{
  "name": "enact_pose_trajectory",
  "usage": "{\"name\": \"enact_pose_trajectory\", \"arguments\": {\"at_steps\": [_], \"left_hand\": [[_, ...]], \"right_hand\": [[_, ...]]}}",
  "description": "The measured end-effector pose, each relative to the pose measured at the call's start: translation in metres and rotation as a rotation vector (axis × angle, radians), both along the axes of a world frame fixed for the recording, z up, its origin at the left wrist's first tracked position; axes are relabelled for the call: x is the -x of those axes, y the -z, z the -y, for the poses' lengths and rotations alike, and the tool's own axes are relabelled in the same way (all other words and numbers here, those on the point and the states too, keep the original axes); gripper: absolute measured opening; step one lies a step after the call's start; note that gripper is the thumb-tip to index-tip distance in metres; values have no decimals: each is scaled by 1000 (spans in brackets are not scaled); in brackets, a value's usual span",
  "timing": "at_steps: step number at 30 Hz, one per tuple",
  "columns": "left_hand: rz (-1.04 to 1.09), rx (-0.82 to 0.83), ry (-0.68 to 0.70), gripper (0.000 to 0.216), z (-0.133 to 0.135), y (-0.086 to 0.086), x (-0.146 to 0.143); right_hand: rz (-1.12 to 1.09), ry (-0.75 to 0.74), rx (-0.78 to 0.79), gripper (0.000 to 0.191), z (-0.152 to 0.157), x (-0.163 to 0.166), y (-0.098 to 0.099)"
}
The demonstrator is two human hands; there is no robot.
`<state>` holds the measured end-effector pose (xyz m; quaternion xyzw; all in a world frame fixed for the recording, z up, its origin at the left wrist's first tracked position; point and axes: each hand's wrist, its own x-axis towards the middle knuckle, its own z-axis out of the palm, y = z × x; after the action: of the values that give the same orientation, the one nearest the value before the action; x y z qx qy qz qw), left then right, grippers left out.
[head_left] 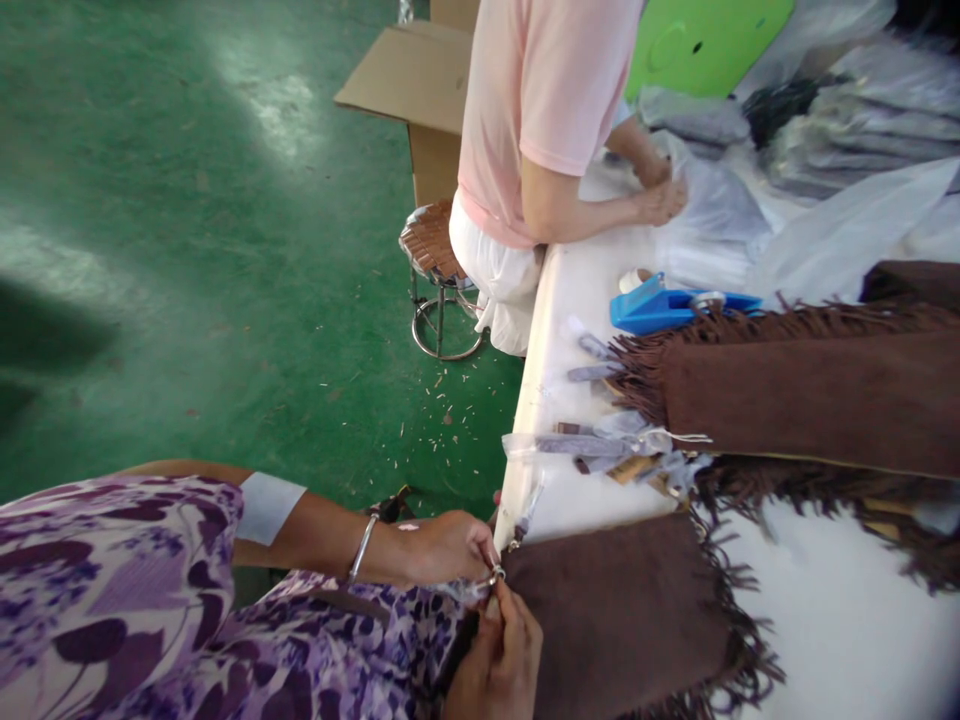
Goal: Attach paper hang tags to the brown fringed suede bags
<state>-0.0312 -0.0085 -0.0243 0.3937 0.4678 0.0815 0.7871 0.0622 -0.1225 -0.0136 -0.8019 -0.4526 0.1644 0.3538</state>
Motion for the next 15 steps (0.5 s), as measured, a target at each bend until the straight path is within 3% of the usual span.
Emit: {"name": "enact_pose_trajectory", "arguments": {"at_steps": [6, 11, 15], "left_hand": [[7, -209, 34, 13, 3, -7, 0], [-47, -257, 71, 8, 3, -9, -2], [-62, -379, 117, 12, 8, -10, -2]], "right_hand": [[-338, 143, 234, 44, -4, -10, -12], [-159, 123, 431, 46, -27, -16, -33], [-47, 105, 590, 44, -37, -19, -39]]}}
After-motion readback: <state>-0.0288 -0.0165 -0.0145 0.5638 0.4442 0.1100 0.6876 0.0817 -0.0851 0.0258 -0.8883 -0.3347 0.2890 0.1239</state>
